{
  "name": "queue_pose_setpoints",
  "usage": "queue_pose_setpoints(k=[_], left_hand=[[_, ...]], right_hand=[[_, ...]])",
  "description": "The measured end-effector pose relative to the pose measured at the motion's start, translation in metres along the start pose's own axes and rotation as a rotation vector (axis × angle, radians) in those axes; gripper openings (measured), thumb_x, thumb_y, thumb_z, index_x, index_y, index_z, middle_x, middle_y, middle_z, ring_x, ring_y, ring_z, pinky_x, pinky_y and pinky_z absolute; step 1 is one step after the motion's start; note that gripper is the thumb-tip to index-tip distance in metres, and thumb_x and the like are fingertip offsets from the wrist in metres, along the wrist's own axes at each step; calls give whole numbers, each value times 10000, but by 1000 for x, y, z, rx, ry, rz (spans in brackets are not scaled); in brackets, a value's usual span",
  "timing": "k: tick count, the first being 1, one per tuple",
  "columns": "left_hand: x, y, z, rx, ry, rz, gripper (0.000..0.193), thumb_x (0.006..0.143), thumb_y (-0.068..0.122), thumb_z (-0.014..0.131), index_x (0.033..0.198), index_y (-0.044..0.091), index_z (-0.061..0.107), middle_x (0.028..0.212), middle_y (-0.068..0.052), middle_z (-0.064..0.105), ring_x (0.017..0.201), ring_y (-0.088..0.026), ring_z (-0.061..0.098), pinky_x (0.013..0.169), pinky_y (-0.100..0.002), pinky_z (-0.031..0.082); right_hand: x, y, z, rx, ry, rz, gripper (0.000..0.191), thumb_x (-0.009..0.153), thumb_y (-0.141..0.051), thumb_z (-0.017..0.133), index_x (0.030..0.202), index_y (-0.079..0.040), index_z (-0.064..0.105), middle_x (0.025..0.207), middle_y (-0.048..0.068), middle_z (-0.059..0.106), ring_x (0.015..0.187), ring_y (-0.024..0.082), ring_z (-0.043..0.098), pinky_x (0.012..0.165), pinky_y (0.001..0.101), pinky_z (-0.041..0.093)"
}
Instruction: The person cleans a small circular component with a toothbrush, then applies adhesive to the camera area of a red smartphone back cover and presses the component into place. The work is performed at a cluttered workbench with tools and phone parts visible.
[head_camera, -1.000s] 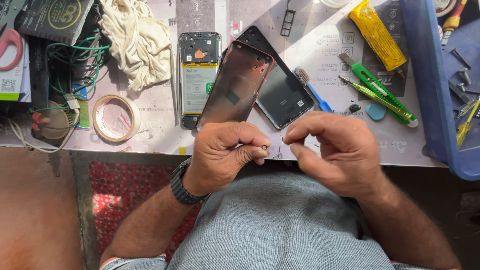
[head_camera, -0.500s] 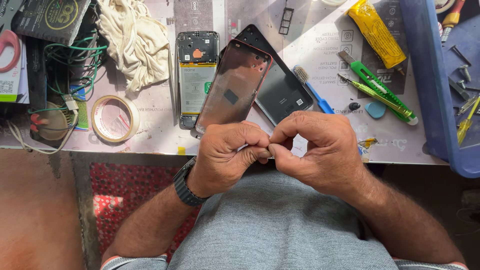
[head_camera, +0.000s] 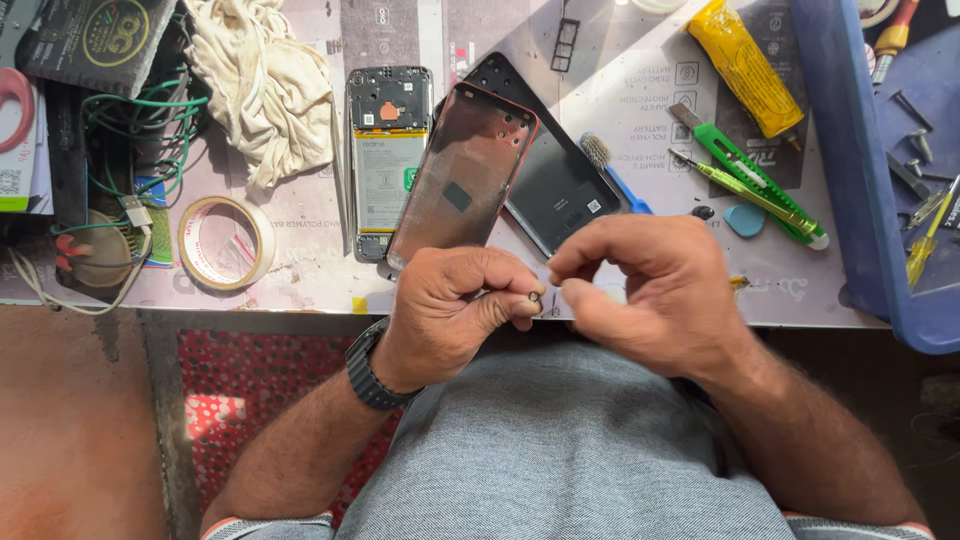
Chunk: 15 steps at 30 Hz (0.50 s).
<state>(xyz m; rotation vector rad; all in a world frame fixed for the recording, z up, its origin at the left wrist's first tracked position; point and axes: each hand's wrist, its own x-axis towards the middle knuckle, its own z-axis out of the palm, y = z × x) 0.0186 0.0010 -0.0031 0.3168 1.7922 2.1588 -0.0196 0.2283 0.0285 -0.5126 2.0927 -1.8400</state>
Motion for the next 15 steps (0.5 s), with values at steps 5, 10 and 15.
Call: queue_pose_setpoints(k=[5, 10, 15], left_hand=[[-9, -5, -3, -150, 10, -91, 92, 984, -16, 708, 1068, -51, 711, 977, -137, 737, 830, -156, 727, 759, -271, 628], [-13, -6, -5, -196, 17, -71, 113, 989, -15, 699, 1096, -51, 708, 999, -146, 735, 859, -158, 720, 781, -272, 627], [-15, -1, -3, -108, 35, -23, 128, 985, -14, 713, 1107, -50, 702, 1008, -134, 718, 885, -152, 706, 809, -269, 616]], right_hand=[[-21, 8, -16, 183, 109, 111, 107, 977, -5, 624, 1011, 41, 715, 947, 73, 732, 802, 103, 659, 715, 220, 548], [-33, 23, -7, 150, 95, 150, 55, 964, -5, 684, 970, 36, 720, 900, 66, 730, 768, 88, 655, 680, 216, 545], [-35, 30, 9, 315, 17, 195, 83, 891, 26, 762, 955, 38, 712, 907, 65, 720, 795, 76, 647, 684, 218, 543]])
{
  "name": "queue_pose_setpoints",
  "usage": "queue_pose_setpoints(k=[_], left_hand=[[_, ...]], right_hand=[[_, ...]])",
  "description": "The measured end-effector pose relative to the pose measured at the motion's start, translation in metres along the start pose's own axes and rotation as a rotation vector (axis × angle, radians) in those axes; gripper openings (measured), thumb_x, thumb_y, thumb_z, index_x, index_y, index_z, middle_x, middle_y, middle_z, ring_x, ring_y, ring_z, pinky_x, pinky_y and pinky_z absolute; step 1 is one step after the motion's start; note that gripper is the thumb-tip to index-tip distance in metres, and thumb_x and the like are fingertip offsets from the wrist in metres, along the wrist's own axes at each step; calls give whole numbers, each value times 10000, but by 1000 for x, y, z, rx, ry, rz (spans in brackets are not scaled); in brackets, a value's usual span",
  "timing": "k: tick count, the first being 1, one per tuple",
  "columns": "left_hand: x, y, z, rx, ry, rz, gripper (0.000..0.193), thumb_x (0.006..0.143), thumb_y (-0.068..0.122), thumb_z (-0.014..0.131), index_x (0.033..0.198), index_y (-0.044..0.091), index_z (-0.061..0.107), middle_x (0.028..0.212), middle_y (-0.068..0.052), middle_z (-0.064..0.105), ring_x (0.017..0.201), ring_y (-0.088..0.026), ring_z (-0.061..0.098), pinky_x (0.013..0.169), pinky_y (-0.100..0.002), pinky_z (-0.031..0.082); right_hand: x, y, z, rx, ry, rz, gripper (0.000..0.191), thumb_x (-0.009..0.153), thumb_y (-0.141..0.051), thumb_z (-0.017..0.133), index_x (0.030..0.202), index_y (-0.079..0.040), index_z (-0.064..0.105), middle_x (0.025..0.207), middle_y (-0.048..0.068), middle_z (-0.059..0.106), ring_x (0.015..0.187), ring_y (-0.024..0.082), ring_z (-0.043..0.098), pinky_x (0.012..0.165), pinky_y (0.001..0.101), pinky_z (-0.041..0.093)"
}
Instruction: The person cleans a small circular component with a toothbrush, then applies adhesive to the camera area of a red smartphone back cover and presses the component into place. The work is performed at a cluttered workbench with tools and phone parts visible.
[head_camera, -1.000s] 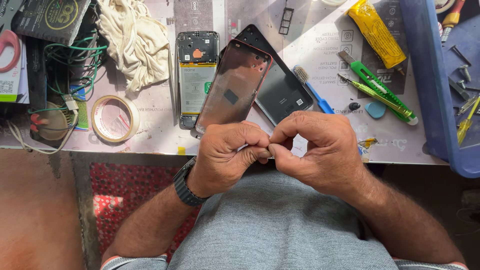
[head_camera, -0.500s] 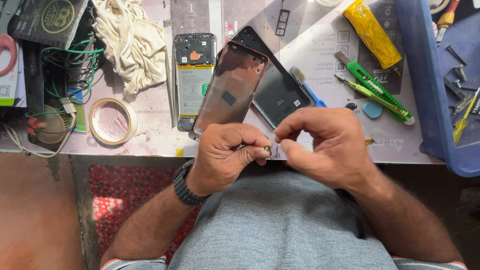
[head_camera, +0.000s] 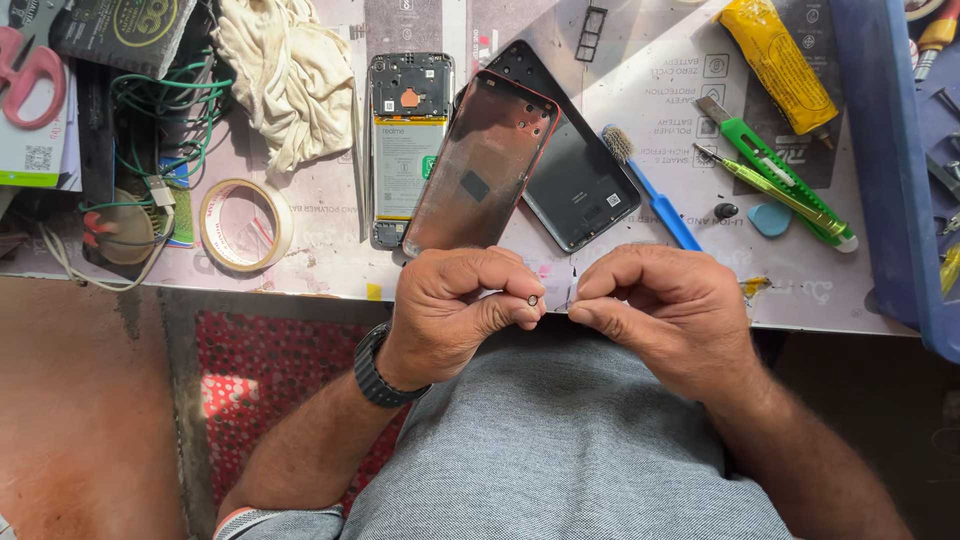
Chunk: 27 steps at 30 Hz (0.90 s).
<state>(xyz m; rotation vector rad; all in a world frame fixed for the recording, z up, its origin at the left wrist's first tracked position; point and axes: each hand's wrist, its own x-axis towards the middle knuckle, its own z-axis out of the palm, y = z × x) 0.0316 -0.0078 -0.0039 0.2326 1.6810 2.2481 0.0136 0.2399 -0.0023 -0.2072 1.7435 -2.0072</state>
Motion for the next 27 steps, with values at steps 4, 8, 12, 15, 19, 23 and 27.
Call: queue_pose_setpoints(k=[4, 8, 12, 15, 19, 23, 27], left_hand=[[-1, 1, 2, -3, 9, -7, 143, 988, -8, 708, 1125, -50, 698, 1021, -130, 717, 892, -143, 702, 824, -268, 619], [-4, 0, 1, -2, 12, -16, 142, 996, -7, 708, 1130, -52, 699, 1021, -131, 721, 891, -142, 702, 826, -267, 616], [-6, -3, 2, -50, 42, -37, 153, 994, 2, 705, 1135, -56, 695, 1034, -137, 724, 885, -142, 704, 823, -270, 618], [-7, -4, 2, -75, 57, -50, 156, 994, 6, 708, 1136, -57, 692, 1034, -140, 724, 879, -140, 700, 823, -269, 616], [-8, -5, 2, -84, 76, -44, 153, 991, 9, 711, 1127, -56, 690, 1037, -142, 724, 880, -139, 698, 820, -270, 616], [-8, -3, 1, -33, 83, -22, 143, 995, 5, 715, 1119, -63, 695, 1050, -147, 721, 891, -141, 694, 826, -271, 614], [-6, -2, 1, 6, 85, 30, 152, 1000, 3, 708, 1141, -50, 688, 1068, -142, 716, 922, -139, 697, 828, -272, 625]], right_hand=[[1, 4, 6, 13, -10, -28, 70, 932, 14, 724, 1000, 29, 714, 938, 59, 722, 837, 74, 664, 737, 224, 573], [1, 5, 6, -40, 22, -28, 107, 932, 7, 720, 1037, 28, 724, 932, 64, 726, 829, 81, 673, 731, 228, 580], [2, 5, 7, -52, 32, -18, 159, 942, 0, 700, 1097, 26, 723, 965, 76, 743, 827, 92, 686, 728, 232, 590], [2, 6, 7, -43, 15, -24, 177, 969, -1, 668, 1137, 28, 713, 995, 89, 738, 839, 100, 684, 747, 233, 588], [2, 10, 6, -34, 5, -27, 184, 979, -7, 649, 1150, 26, 709, 1014, 94, 738, 846, 103, 698, 746, 239, 611], [3, 14, 6, -8, 4, -33, 175, 981, -12, 659, 1143, 29, 710, 1015, 96, 737, 851, 100, 694, 740, 239, 607], [2, 16, 5, 32, 26, -20, 177, 954, -12, 693, 1123, 38, 707, 1025, 96, 729, 848, 92, 684, 716, 236, 592]])
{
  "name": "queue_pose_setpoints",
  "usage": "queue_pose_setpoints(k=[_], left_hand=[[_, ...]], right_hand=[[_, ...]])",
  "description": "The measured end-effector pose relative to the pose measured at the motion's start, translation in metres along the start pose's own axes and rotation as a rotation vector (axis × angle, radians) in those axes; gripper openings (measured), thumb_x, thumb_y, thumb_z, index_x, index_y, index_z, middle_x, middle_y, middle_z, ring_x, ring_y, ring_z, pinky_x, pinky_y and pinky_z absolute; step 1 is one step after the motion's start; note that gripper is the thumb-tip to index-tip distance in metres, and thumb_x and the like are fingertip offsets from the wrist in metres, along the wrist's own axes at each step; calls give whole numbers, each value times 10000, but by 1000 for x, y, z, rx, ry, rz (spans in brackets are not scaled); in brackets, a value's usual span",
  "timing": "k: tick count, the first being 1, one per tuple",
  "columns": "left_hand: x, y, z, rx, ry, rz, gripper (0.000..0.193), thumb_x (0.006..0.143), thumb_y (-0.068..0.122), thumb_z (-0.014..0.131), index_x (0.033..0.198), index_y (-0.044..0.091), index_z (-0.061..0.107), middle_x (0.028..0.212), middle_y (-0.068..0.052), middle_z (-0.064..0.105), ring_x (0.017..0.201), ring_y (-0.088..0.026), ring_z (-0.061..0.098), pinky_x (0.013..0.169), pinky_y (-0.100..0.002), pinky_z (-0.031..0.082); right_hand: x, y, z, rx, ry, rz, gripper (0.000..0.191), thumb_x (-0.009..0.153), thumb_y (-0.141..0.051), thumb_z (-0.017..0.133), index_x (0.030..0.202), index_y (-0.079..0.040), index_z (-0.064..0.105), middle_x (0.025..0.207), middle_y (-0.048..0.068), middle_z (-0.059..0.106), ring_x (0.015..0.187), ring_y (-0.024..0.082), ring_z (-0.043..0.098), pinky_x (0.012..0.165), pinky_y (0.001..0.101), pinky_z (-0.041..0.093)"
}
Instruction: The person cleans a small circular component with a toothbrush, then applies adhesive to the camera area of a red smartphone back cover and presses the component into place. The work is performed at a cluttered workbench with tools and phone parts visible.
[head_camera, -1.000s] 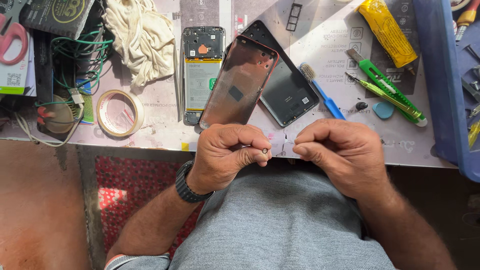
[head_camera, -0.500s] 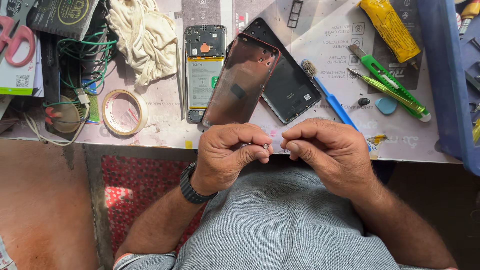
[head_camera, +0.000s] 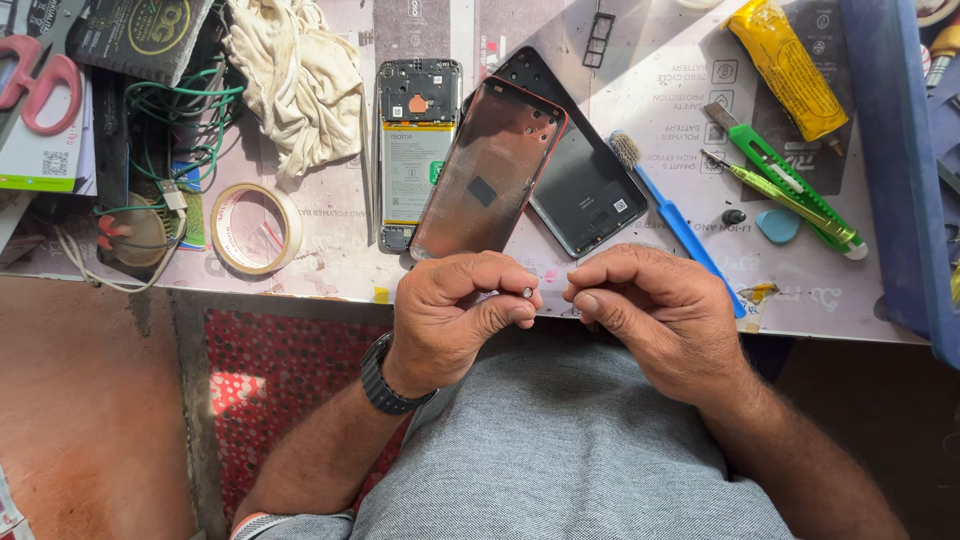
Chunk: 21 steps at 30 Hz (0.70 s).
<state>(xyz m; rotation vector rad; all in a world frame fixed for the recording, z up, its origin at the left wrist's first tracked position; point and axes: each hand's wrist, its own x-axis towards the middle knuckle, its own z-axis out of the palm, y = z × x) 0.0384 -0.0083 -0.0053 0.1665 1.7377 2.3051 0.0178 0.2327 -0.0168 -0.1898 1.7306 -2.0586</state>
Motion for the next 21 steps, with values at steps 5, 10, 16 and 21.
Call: queue_pose_setpoints(k=[5, 10, 16, 21], left_hand=[[-3, 0, 2, 85, 27, 49, 171, 1013, -44, 670, 1185, -35, 670, 1122, -144, 714, 957, -145, 714, 834, -275, 625], [-11, 5, -2, 128, 41, 79, 292, 1014, -109, 613, 1294, -30, 622, 1234, -159, 667, 976, -143, 678, 888, -279, 603], [-15, 5, 2, 153, 52, 108, 365, 1004, -127, 595, 1356, -28, 600, 1276, -159, 629, 937, -125, 656, 880, -265, 580], [-14, 6, 6, 185, 37, 104, 426, 984, -124, 584, 1395, -12, 575, 1381, -153, 581, 1023, -144, 653, 915, -298, 610]], right_hand=[[-1, -1, 1, -15, 3, 8, 172, 953, -1, 696, 1120, 38, 708, 1032, 97, 720, 855, 92, 678, 741, 230, 589], [4, -3, 7, -89, -10, -170, 195, 922, 33, 729, 1113, 28, 692, 1077, 107, 709, 958, 121, 682, 821, 238, 578], [13, -8, 20, -285, 69, -382, 228, 823, 41, 827, 997, -13, 690, 1000, 113, 727, 828, 105, 676, 595, 186, 483], [25, -11, 28, -352, 123, -457, 241, 791, 42, 856, 959, -4, 688, 906, 114, 738, 666, 88, 661, 455, 165, 436]])
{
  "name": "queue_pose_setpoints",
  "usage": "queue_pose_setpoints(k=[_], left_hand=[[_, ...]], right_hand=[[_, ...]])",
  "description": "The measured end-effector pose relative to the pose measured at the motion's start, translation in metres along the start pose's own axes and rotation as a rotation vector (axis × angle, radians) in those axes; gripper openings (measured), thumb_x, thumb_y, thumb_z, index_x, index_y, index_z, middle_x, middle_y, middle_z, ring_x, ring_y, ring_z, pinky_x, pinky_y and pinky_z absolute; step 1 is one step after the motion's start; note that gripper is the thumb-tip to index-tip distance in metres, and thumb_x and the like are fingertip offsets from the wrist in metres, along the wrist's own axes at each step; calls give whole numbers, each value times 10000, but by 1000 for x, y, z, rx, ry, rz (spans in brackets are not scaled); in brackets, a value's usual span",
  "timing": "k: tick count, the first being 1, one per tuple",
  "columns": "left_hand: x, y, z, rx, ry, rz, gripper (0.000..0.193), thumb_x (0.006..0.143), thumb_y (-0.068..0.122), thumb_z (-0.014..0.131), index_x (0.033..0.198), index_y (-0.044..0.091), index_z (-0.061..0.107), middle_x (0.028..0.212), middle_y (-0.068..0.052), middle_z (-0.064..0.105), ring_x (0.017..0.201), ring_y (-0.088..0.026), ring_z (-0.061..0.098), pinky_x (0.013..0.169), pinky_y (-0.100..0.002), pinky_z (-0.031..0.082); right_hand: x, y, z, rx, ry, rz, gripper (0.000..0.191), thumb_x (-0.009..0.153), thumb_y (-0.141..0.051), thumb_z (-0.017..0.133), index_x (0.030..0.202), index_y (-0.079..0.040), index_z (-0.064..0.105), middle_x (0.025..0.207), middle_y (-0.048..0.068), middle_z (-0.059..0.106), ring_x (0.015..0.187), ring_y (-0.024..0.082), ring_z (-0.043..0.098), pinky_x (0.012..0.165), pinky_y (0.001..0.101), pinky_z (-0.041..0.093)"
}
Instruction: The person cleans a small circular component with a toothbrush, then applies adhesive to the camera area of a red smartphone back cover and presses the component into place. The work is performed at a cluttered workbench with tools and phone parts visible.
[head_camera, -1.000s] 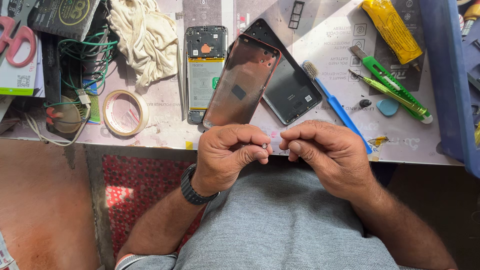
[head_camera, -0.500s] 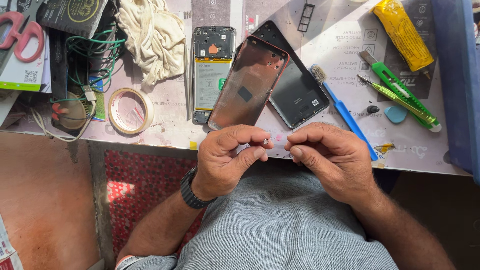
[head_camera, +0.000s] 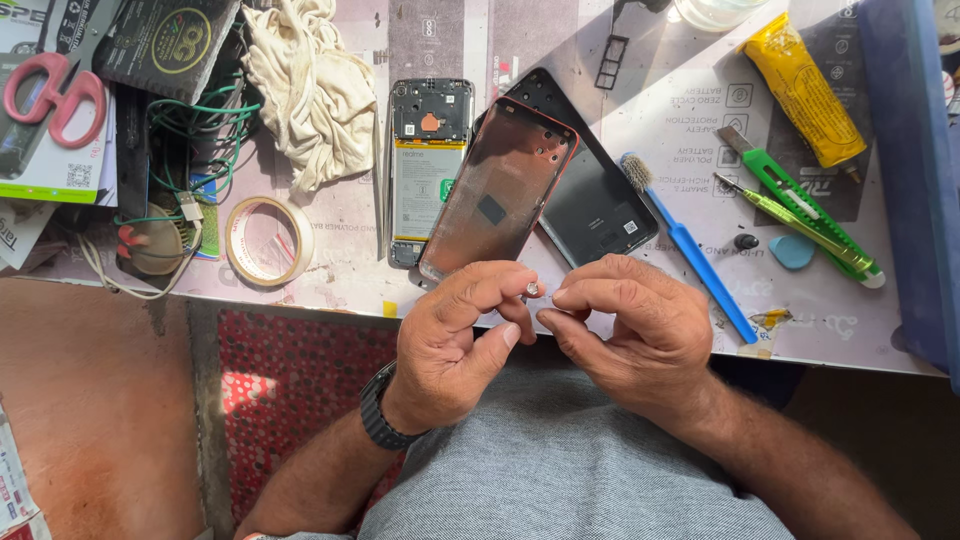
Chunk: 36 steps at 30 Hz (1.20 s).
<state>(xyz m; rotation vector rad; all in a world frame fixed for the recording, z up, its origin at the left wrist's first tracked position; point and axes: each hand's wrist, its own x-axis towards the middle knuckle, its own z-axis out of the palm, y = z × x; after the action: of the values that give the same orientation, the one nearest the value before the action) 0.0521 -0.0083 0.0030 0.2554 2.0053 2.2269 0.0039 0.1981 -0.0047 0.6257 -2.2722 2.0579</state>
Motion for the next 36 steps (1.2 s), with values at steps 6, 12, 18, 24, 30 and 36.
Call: queue_pose_setpoints(k=[6, 12, 18, 24, 30, 36], left_hand=[[6, 4, 1, 215, -8, 62, 502, 943, -110, 599, 1424, 28, 560, 1393, -149, 593, 1010, -158, 707, 906, -293, 624], [10, 7, 4, 385, 6, 115, 514, 911, -106, 615, 1408, 22, 572, 1360, -148, 609, 971, -151, 725, 895, -295, 616], [12, 6, 5, 383, 6, 122, 513, 911, -110, 612, 1405, 20, 573, 1357, -150, 606, 983, -160, 721, 885, -289, 627], [13, 5, 5, 409, -1, 127, 517, 907, -112, 622, 1403, 23, 575, 1344, -142, 614, 966, -151, 719, 886, -291, 622], [12, 4, 5, 431, -7, 144, 527, 906, -110, 640, 1408, 34, 571, 1344, -142, 617, 967, -152, 725, 888, -292, 629], [11, 2, 5, 436, -15, 154, 550, 897, -112, 636, 1418, 43, 558, 1346, -147, 616, 979, -154, 728, 884, -292, 637]], right_hand=[[8, 1, 7, 13, 76, -78, 219, 856, 67, 812, 1007, 1, 669, 938, 123, 738, 792, 128, 726, 597, 218, 571], [9, 3, 6, 7, 60, -19, 202, 851, 79, 798, 998, 5, 681, 936, 129, 740, 802, 143, 725, 657, 240, 580], [11, 6, 6, -1, 64, -48, 197, 851, 73, 802, 994, -2, 689, 928, 116, 737, 776, 125, 711, 594, 221, 543], [11, 8, 6, 11, 70, -89, 202, 864, 65, 798, 1015, -7, 685, 929, 112, 728, 780, 116, 703, 602, 222, 536], [10, 9, 7, 70, 73, -90, 208, 868, 62, 794, 1033, -6, 687, 939, 116, 727, 803, 120, 713, 610, 217, 562], [9, 10, 6, 49, 69, -105, 201, 867, 67, 791, 1026, -7, 692, 921, 110, 724, 787, 120, 706, 609, 221, 554]])
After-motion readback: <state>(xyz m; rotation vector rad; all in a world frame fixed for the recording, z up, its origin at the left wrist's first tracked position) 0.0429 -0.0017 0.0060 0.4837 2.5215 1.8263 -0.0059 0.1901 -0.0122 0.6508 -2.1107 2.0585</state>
